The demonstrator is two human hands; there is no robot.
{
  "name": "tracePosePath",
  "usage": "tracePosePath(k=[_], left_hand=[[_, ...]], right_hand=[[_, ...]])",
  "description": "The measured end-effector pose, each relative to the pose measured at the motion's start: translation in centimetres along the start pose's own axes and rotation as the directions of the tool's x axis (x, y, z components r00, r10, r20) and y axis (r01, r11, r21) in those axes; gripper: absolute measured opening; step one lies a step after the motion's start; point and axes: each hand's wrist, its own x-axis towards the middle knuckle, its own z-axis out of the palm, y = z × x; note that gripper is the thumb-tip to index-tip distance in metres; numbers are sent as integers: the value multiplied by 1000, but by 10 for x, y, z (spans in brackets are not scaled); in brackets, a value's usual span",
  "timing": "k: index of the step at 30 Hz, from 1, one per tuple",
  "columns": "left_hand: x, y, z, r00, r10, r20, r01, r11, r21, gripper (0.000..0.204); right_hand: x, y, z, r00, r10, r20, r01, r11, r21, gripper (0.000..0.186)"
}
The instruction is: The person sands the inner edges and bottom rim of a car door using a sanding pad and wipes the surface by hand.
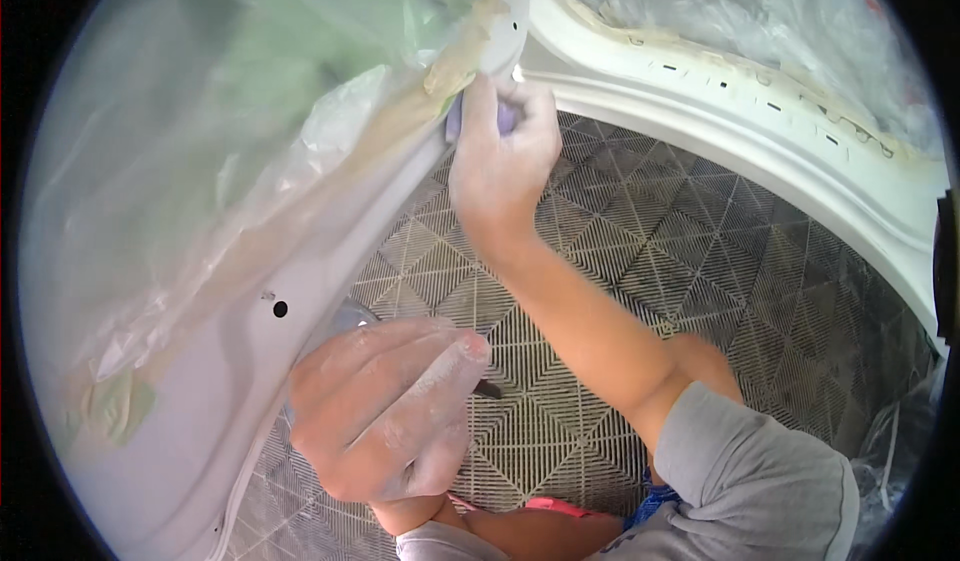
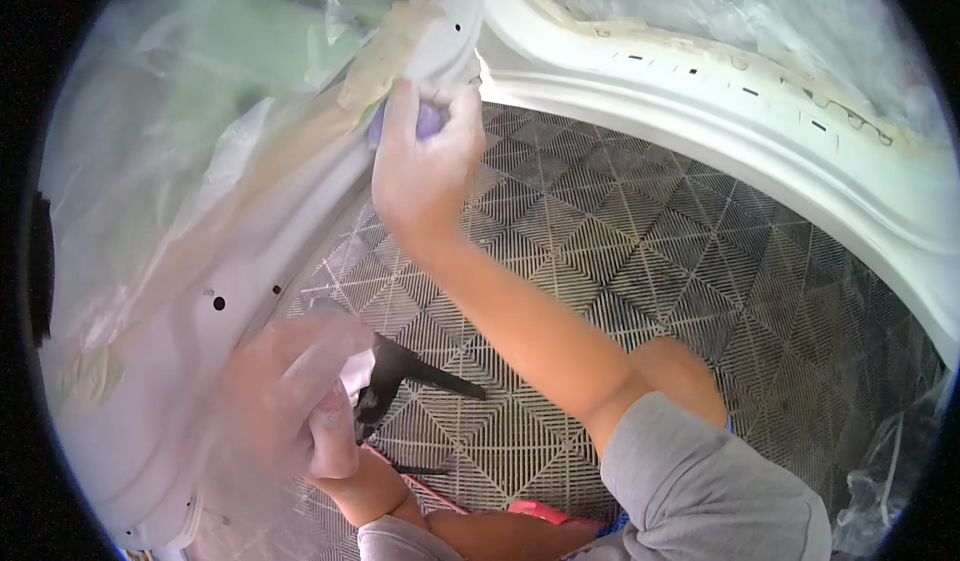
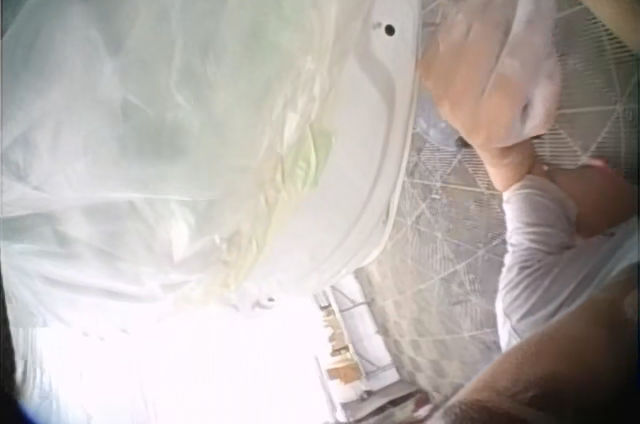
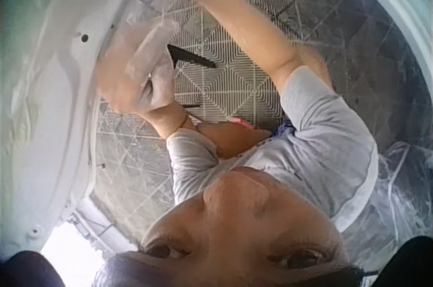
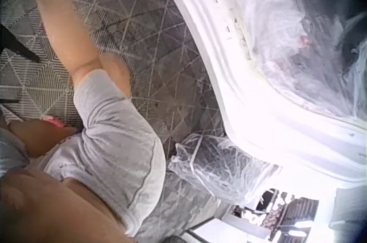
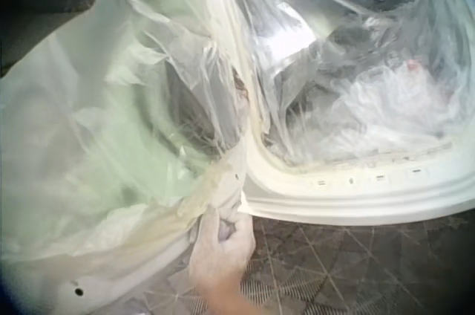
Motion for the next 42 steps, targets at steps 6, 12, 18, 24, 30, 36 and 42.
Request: tracePosePath(k=[6,12,18,24,30,36,42], left_hand=[[2,-3,2,996,87,37,-90,992,93,25],[2,-4,5,992,124,-21,-122,989,85,26],[3,-8,8,989,146,-12,-145,988,50,28],[0,-10,22,996,86,-6,-86,996,30,31],[6,-5,13,997,70,-12,-70,996,58,28],[6,-5,34,998,4,-60,-3,1000,22,18],[3,-11,61,993,-9,-118,8,1000,-3,18]], right_hand=[[18,18,-2,986,-126,-110,93,960,-265,23],[24,15,-1,977,-194,-89,159,940,-303,20],[11,12,3,911,-408,-55,360,855,-373,20],[7,25,-4,962,-268,-58,249,942,-227,20],[11,14,7,940,-305,-152,238,907,-348,21],[88,8,-14,978,-174,-110,111,895,-432,25],[47,20,-23,920,-386,67,377,826,-419,23]])
